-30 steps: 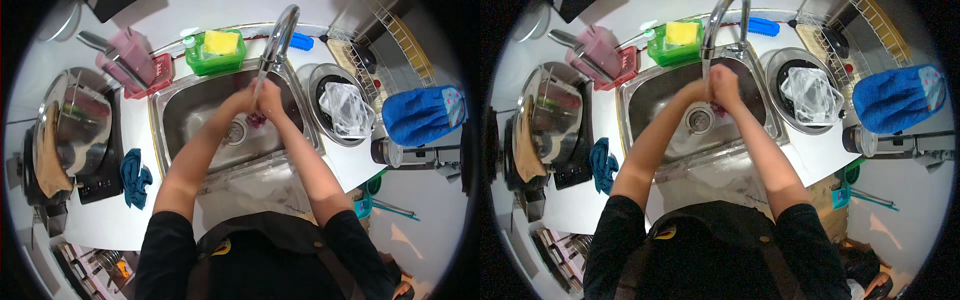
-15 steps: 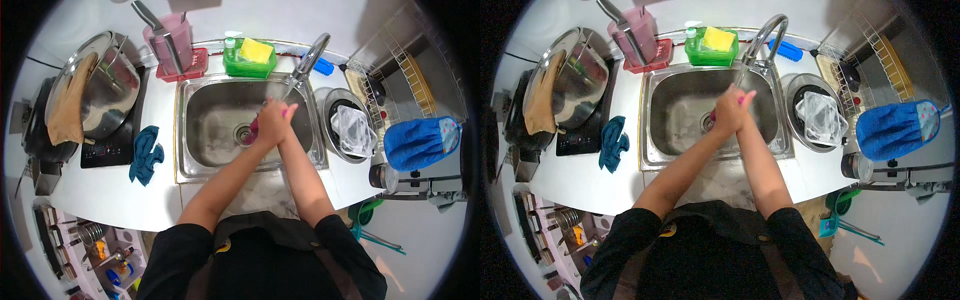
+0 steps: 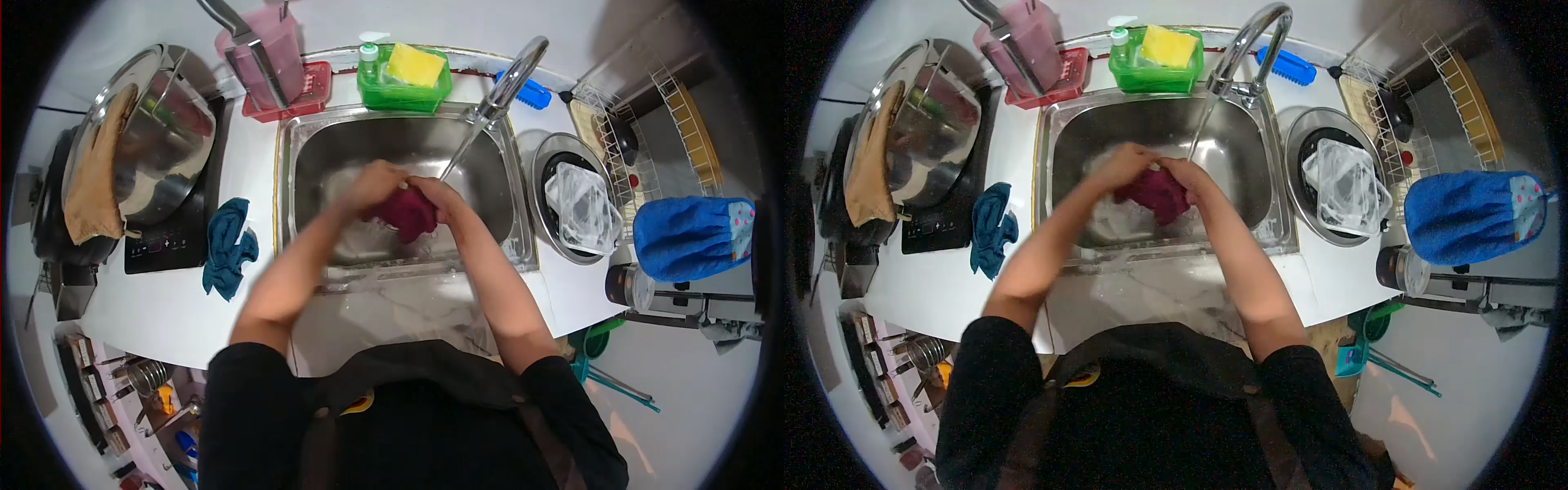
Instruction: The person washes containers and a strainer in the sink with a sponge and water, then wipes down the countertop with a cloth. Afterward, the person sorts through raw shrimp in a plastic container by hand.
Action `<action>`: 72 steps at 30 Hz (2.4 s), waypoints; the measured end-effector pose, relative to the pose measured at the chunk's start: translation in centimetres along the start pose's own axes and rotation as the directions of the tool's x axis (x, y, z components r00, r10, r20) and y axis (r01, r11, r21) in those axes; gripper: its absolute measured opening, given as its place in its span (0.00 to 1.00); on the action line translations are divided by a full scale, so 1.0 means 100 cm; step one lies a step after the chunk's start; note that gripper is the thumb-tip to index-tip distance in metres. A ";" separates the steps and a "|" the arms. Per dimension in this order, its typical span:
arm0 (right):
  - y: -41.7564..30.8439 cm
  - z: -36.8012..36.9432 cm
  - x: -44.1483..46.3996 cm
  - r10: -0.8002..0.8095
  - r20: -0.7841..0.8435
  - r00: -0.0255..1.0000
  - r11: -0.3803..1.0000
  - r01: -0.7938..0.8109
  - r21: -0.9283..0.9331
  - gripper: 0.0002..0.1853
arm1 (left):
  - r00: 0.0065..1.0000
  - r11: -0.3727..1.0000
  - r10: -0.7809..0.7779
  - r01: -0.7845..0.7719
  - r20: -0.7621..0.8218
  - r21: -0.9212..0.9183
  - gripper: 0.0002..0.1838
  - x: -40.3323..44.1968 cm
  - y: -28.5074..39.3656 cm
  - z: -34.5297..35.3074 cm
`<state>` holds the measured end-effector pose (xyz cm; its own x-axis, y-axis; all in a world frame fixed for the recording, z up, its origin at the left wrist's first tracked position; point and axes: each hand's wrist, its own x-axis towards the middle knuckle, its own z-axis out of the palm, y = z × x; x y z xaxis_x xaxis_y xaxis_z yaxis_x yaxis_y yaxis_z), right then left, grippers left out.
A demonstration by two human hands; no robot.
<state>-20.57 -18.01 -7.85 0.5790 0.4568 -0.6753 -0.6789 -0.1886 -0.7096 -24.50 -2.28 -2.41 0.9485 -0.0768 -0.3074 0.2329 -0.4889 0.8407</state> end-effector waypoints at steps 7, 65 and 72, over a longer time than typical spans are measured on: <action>-0.020 -0.025 -0.002 -0.236 -0.016 0.972 0.910 0.215 -0.355 0.15 | 0.544 0.639 -0.632 -0.039 0.552 0.768 0.19 0.019 -0.127 -0.046; -0.037 0.013 -0.032 -0.428 0.216 0.877 0.774 0.233 0.588 0.20 | 0.659 0.964 0.033 -0.219 -0.752 -0.149 0.20 0.050 0.032 0.121; -0.075 0.017 -0.043 -0.553 -0.199 0.809 0.828 0.560 -0.027 0.08 | 0.998 0.140 -0.055 0.039 0.031 -0.989 0.30 0.018 0.040 0.072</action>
<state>-18.78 -17.10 0.71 0.9337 0.3009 -0.1939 -0.2260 0.0756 -0.9712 -23.45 -10.59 -2.82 0.9272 -0.0771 -0.3666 0.2819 0.7882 0.5471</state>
